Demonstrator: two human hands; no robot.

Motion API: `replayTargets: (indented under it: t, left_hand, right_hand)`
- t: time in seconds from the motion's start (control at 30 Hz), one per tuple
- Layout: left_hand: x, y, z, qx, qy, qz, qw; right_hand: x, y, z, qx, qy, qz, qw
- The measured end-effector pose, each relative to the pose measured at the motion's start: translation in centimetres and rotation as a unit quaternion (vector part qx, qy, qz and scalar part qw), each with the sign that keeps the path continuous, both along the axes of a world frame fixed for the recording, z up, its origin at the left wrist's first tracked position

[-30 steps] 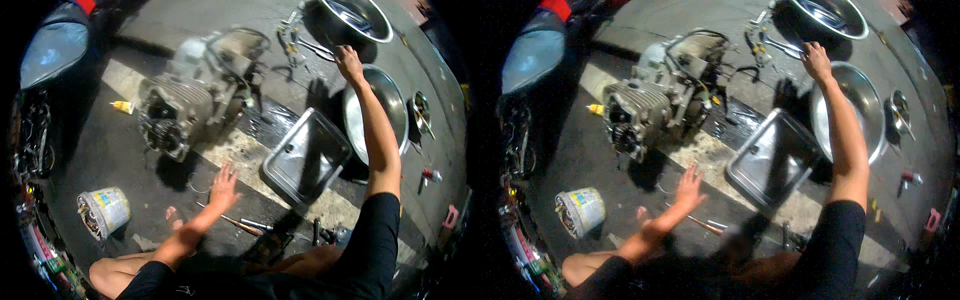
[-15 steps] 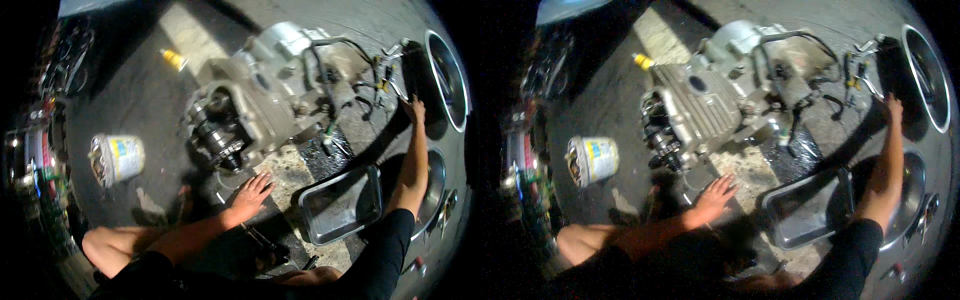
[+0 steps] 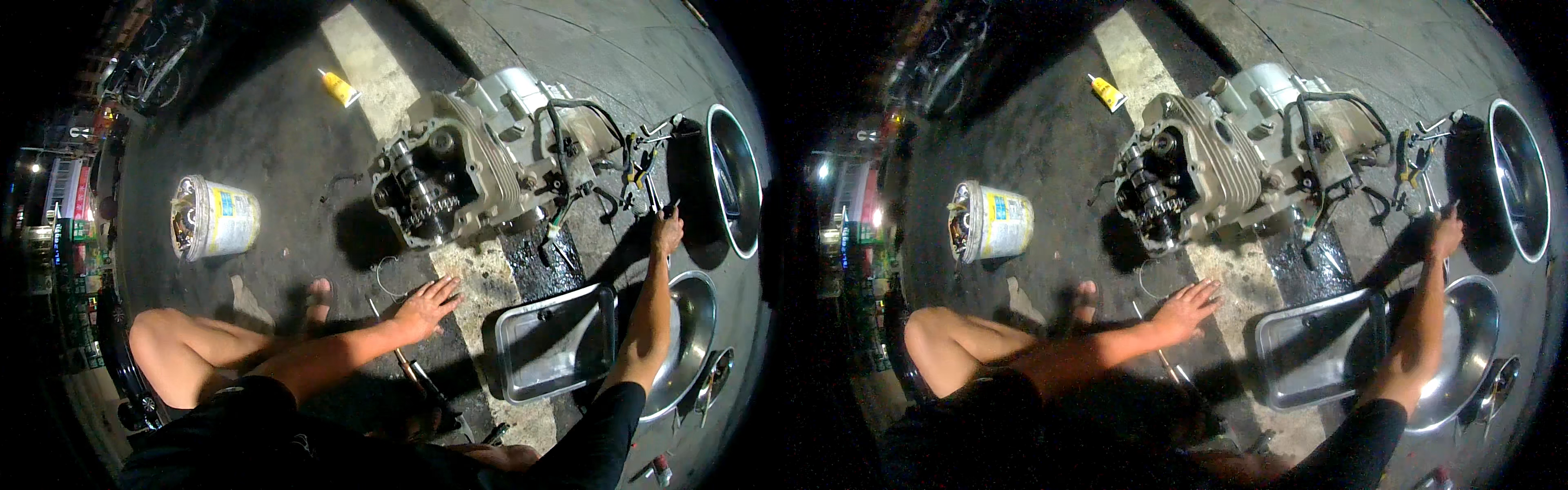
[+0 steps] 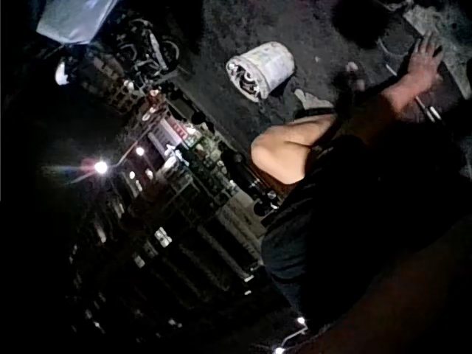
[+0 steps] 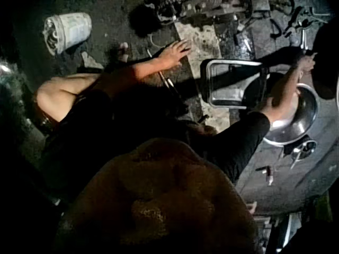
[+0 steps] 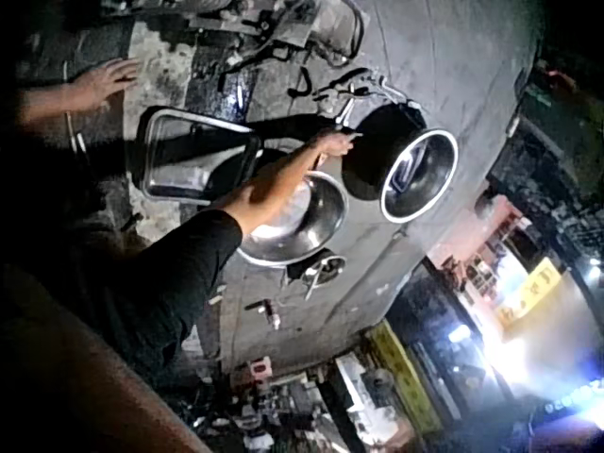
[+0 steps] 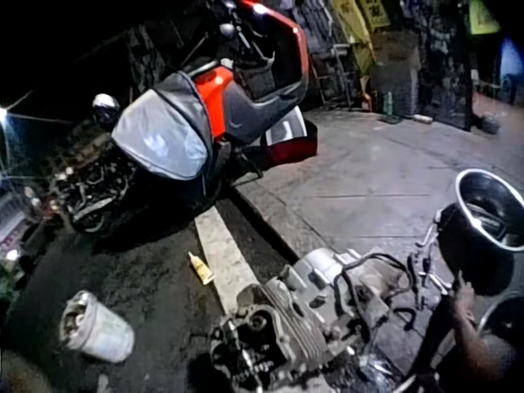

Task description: The person cleans motorcycle engine components in a tray with a cloth, then washes them in a bucket of fluid, and uses a hammer, screwdriver, and power drill to disassemble or reassemble parts of the engine block while sitting on the ground.

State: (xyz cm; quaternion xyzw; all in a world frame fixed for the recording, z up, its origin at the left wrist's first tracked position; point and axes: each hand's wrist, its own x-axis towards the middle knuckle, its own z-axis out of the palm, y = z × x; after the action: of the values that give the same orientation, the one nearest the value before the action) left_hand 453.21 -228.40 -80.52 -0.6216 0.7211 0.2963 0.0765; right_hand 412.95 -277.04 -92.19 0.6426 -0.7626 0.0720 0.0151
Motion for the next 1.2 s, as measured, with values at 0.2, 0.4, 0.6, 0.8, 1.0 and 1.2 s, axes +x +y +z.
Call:
replayTargets:
  t: [0.2,0.4,0.6,0.8,1.0,1.2]
  left_hand:
    - [-0.4,0.6,-0.6,-0.003,-0.032,-0.017,0.999]
    - [-0.4,1.0,-0.5,-0.046,-0.028,-0.047,0.997]
    - [-1.1,-1.1,2.3,-0.054,0.064,-0.034,0.996]
    - [-11.1,3.8,8.6,-0.005,0.258,-0.301,0.918]
    - [-11.9,5.6,9.0,-0.017,0.188,-0.340,0.921]
    - [-8.3,-1.3,12.0,-0.113,0.063,-0.324,0.937]
  right_hand:
    - [0.4,9.2,7.5,-0.053,-0.559,0.016,0.827]
    - [3.3,34.3,20.7,0.129,-0.673,0.029,0.727]
    - [7.4,53.2,18.5,0.169,-0.693,-0.018,0.701]
    - [10.3,62.9,17.3,0.174,-0.753,-0.084,0.629]
    - [-1.6,75.3,12.2,0.095,-0.503,-0.165,0.843]
    - [-9.0,87.2,13.2,-0.003,-0.348,-0.387,0.854]
